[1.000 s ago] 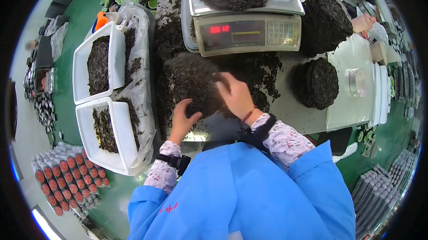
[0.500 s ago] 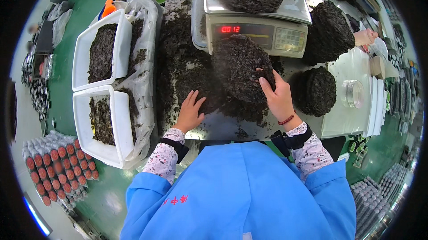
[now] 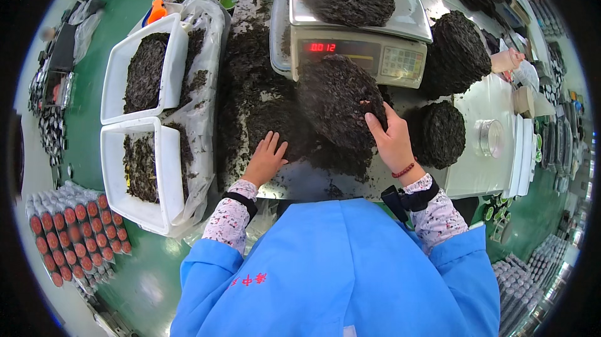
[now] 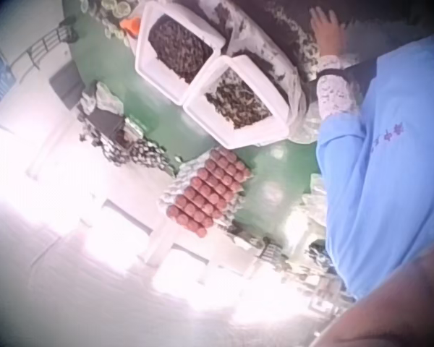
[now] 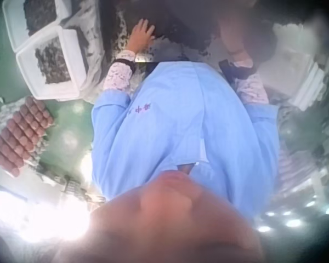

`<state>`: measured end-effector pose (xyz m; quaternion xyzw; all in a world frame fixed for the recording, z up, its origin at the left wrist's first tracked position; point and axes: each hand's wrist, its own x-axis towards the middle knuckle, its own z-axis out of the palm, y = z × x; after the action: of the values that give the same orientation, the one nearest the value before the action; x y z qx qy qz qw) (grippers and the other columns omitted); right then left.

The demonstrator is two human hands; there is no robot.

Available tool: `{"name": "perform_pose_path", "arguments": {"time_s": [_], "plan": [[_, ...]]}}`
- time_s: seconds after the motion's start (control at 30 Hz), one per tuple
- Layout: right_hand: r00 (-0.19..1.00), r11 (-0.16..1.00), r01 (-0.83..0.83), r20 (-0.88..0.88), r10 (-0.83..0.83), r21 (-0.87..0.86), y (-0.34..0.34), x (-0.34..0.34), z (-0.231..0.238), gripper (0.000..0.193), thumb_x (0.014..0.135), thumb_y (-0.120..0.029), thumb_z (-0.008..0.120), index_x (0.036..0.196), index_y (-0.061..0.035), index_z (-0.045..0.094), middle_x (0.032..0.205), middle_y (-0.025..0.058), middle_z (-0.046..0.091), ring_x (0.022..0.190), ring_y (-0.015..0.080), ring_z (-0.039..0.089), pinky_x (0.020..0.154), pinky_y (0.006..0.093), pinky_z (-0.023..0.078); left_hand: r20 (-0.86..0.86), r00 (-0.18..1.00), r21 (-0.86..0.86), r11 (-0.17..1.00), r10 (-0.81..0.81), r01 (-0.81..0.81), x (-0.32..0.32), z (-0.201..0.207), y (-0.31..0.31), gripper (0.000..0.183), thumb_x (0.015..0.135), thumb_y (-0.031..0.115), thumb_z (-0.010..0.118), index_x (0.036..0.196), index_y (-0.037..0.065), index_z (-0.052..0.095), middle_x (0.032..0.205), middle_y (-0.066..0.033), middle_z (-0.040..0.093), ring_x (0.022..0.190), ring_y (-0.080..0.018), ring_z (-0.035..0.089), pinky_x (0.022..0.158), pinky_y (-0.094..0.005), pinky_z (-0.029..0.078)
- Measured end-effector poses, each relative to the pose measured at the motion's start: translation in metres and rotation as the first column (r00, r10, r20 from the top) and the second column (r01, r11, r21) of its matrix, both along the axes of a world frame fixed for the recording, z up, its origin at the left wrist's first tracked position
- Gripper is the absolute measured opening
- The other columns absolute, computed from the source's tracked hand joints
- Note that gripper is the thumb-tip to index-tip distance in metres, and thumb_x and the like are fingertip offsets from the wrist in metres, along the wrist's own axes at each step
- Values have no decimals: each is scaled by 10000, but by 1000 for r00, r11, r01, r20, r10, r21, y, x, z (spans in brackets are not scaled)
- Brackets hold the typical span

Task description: The person repeatedly scoops dark dried seaweed from white bins, forms it into round cakes by hand, and places them on a digital scale to check weight. The person adjusts the cakes by adding or removing material until the target weight is reached, then sets the finished cakes aside.

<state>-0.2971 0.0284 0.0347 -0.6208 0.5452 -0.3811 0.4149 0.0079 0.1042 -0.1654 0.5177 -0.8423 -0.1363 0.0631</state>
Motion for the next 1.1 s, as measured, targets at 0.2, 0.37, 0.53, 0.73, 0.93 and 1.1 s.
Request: {"name": "perform_pose_path", "arguments": {"time_s": [0.2, 0.37, 0.53, 0.73, 0.93, 1.1], "plan": [[999, 999, -3, -33, 5, 53, 1, -6, -4, 316, 959, -197, 580, 1172, 37, 596, 968, 77, 690, 847, 86, 568, 780, 264, 474, 39, 986, 17, 986, 164, -165, -25, 20, 1, 599, 746, 99, 718, 1295, 67, 480, 1311, -193, 469, 1297, -386, 392, 1030, -511, 378], [1000, 1000, 5, -5, -5, 9, 5, -7, -1, 312, 962, -202, 581, 1161, 37, 597, 918, 57, 679, 809, 75, 546, 741, 257, 469, -237, 922, 28, 951, 306, -308, -22, 12, -6, 443, 735, 27, 704, 1162, 58, 590, 1166, -157, 555, 1169, -357, 512, 987, -429, 433], [994, 997, 28, -102, -36, -73, 1, -21, 19, 279, 954, -179, 603, 1139, 30, 604, 886, 43, 669, 792, 70, 543, 725, 241, 461, -734, 438, 57, 689, 519, -722, 16, 107, -21, 263, 874, 56, 634, 1136, 48, 655, 1117, -136, 670, 1014, -277, 650, 907, -357, 504], [962, 995, 97, 258, -87, -27, -15, -1, 54, 281, 952, -177, 620, 1120, 48, 611, 1024, 38, 660, 900, 94, 580, 815, 239, 469, -672, -630, 683, 653, 389, -326, 61, 188, -21, 400, 988, 242, 546, 1291, -10, 474, 1192, -158, 602, 1037, -315, 620, 909, -487, 523], [684, 908, -323, 729, 29, 267, -40, 60, 71, 331, 941, -113, 604, 1242, 19, 568, 1118, 35, 643, 982, 106, 592, 869, 256, 473, -695, -468, 662, 739, 545, -124, 43, 166, -1, 520, 992, 386, 485, 1369, 31, 435, 1361, -114, 514, 1229, -283, 510, 1051, -471, 414], [759, 912, -310, 648, 67, 269, -58, 93, 17, 303, 927, -120, 628, 1188, 32, 598, 1084, 7, 637, 943, 69, 563, 841, 232, 458, -558, -610, 690, 723, 563, 36, 11, 172, 0, 545, 972, 485, 484, 1351, 93, 479, 1348, -92, 532, 1212, -268, 522, 1029, -454, 429]]}}
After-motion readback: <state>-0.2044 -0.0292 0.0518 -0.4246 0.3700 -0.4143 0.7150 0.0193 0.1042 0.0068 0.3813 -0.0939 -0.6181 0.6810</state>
